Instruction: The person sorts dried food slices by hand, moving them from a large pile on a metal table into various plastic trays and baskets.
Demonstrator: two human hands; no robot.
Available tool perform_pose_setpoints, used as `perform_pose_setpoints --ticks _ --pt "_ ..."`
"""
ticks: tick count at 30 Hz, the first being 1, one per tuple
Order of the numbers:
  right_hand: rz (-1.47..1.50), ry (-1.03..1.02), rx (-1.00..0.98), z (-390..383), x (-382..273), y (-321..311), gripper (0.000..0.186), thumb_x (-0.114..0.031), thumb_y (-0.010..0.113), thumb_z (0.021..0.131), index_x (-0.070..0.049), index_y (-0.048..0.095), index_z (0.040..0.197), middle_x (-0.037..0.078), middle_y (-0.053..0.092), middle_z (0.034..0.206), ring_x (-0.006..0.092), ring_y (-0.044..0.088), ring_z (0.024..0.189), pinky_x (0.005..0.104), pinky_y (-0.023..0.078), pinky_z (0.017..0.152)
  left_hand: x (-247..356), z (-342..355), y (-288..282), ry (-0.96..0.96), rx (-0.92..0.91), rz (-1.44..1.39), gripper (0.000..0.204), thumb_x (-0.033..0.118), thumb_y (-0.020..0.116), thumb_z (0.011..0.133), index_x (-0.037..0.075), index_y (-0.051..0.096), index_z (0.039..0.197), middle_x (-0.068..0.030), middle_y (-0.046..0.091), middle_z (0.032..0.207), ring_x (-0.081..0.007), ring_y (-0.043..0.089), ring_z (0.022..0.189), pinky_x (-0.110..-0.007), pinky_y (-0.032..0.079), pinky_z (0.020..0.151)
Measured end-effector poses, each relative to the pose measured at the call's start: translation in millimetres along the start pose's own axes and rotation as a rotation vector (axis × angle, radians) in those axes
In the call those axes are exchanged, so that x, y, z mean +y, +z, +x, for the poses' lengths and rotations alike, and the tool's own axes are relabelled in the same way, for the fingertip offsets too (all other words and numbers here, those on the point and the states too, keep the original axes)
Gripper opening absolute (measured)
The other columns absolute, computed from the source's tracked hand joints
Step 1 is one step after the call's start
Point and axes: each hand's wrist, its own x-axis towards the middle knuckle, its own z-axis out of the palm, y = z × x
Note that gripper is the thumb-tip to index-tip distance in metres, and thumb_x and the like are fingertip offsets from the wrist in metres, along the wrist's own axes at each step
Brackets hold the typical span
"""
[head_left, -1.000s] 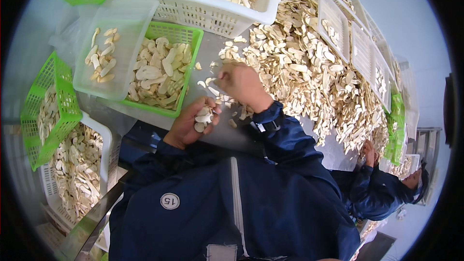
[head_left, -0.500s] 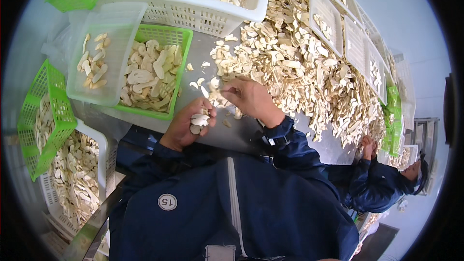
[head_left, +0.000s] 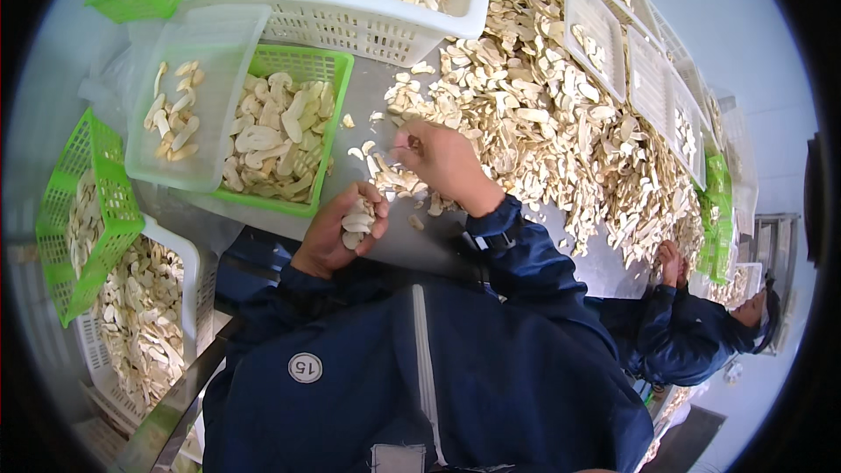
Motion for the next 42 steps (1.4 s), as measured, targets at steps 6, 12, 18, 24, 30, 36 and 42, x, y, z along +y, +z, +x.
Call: perform_pose_setpoints --ticks 6,12,18,24,30,36,42 --pt "0.431 -0.01 -0.099 -15 7 5 0.025 -0.02 0.074 0.087 -0.008 0.068 0.108 0.005 0.068 0.088 0.0138 0.062 0.076 0.028 0.05 0.07 6 4 21 -0.063 0.208 0.051 0.037 0.039 0.044 0.105 0.004 0.054 0.11 -0.013 0.059 0.102 -0.0217 0.061 0.077 -0.024 0.046 0.041" --pt "-0.073 -0.153 0.06 -17 18 22 0.024 -0.014 0.067 0.082 -0.011 0.067 0.106 0.012 0.067 0.097 0.034 0.065 0.094 0.0434 0.053 0.078 -1 -1 2 -0.002 0.06 0.059 0.033 0.038 0.05 0.102 0.005 0.055 0.105 -0.0121 0.06 0.1 -0.0189 0.063 0.076 -0.022 0.045 0.041" --pt "-0.13 -0.245 0.215 -24 16 17 0.023 -0.019 0.071 0.082 -0.011 0.068 0.103 0.01 0.065 0.096 0.032 0.063 0.093 0.0412 0.053 0.08 3 -20 1 -0.027 0.146 0.046 0.033 0.037 0.047 0.105 0.005 0.053 0.105 -0.0113 0.056 0.097 -0.0178 0.059 0.073 -0.02 0.041 0.038" --pt "-0.097 -0.407 0.059 -43 5 34 0.026 -0.022 0.07 0.084 -0.011 0.066 0.107 0.011 0.065 0.098 0.0319 0.064 0.094 0.0415 0.053 0.079 6 -29 8 -0.061 0.186 0.095 0.034 0.038 0.048 0.105 0.004 0.053 0.106 -0.0111 0.057 0.095 -0.0167 0.058 0.07 -0.02 0.04 0.039" --pt "-0.064 -0.282 0.179 -41 16 25 0.018 -0.019 0.07 0.086 -0.008 0.066 0.099 0.013 0.066 0.088 0.0351 0.065 0.077 0.0404 0.054 0.067 0 -26 11 -0.091 0.233 0.19 0.037 0.04 0.046 0.105 0.004 0.054 0.107 -0.0109 0.059 0.096 -0.0169 0.06 0.071 -0.02 0.044 0.042" --pt "0.483 -0.042 0.019 -48 2 8 0.019 -0.017 0.068 0.091 -0.005 0.068 0.106 0.013 0.069 0.087 0.0247 0.068 0.074 0.032 0.052 0.064 -3 -11 41 -0.115 0.393 0.155 0.038 0.042 0.043 0.105 0.005 0.054 0.108 -0.011 0.061 0.1 -0.0179 0.062 0.074 -0.018 0.047 0.046" --pt "-0.245 -0.258 0.171 -29 10 27 0.023 -0.023 0.069 0.086 -0.008 0.069 0.104 0.011 0.068 0.092 0.0315 0.065 0.089 0.0404 0.053 0.079 -4 -12 21 -0.11 0.18 0.128 0.03 0.034 0.048 0.104 0.005 0.054 0.107 -0.0102 0.059 0.097 -0.0173 0.06 0.075 -0.019 0.046 0.046"
